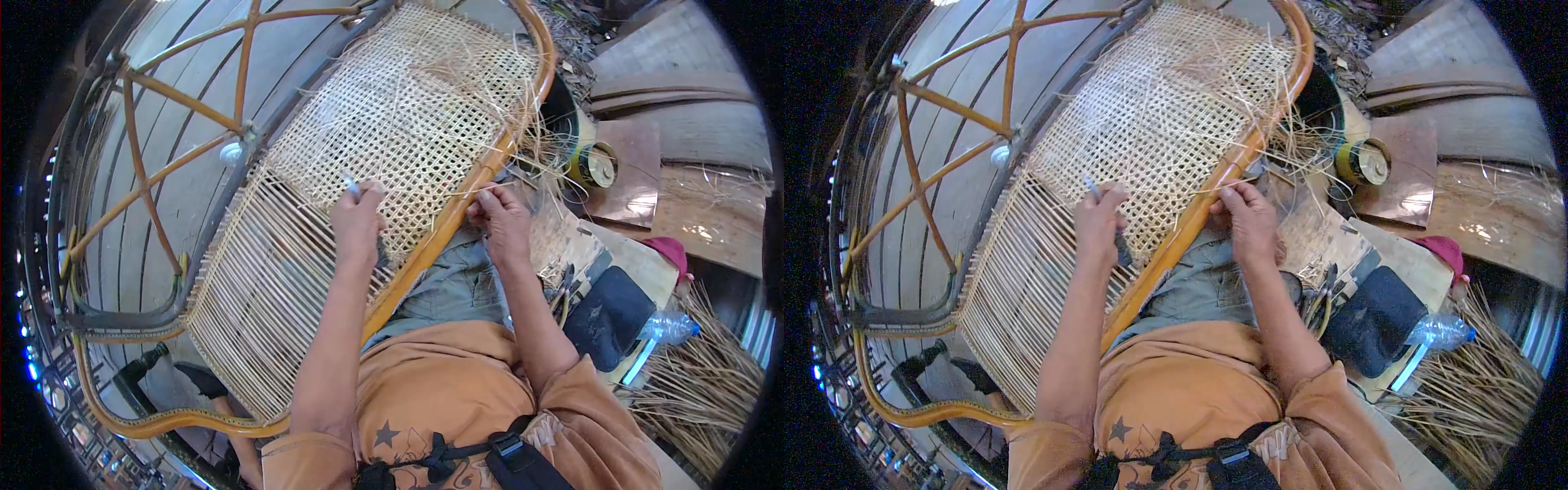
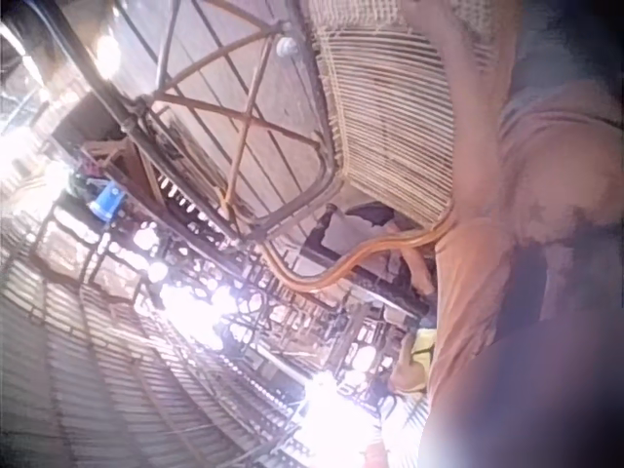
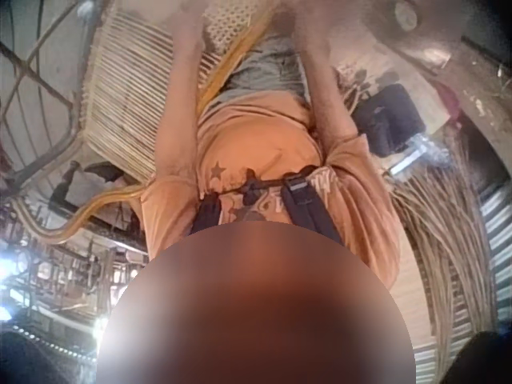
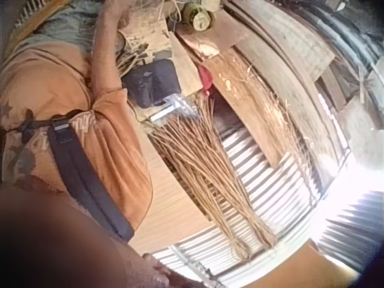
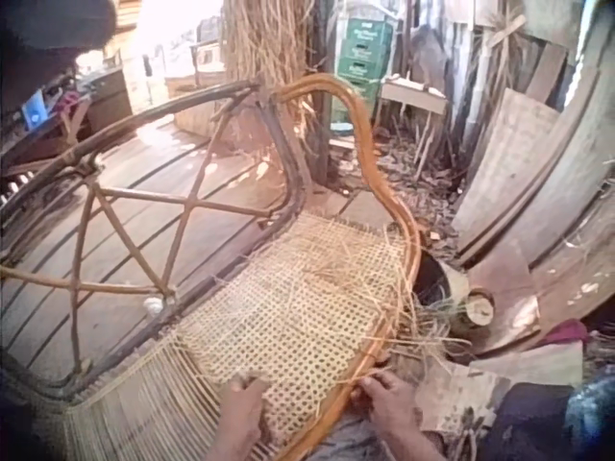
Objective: Replacing or repairing the woven rattan seat of a chair using strips of fiber and a small knife.
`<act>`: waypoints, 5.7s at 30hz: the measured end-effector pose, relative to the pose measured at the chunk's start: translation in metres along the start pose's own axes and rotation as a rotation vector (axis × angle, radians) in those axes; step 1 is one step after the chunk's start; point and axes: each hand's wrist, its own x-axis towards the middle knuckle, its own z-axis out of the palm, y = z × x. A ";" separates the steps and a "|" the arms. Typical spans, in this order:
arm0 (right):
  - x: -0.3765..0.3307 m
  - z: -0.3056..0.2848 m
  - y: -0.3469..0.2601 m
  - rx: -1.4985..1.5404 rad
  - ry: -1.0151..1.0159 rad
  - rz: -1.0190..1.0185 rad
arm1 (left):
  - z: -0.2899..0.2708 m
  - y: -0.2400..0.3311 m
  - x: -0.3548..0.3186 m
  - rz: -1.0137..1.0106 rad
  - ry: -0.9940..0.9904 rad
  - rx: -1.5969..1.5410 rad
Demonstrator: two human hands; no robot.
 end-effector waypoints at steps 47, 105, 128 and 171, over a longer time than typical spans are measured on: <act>-0.038 -0.080 -0.195 -0.127 0.311 -0.835 | 0.000 0.045 0.011 0.278 -0.309 1.086; 0.007 0.056 -0.035 -1.472 -0.277 -0.386 | 0.064 0.072 0.031 0.606 -0.801 1.920; -0.007 0.064 -0.029 -1.862 -0.254 -0.581 | 0.051 0.055 0.046 0.595 -0.796 1.794; 0.021 0.074 -0.041 -1.509 -0.497 -0.026 | 0.048 0.065 0.038 0.598 -0.820 1.910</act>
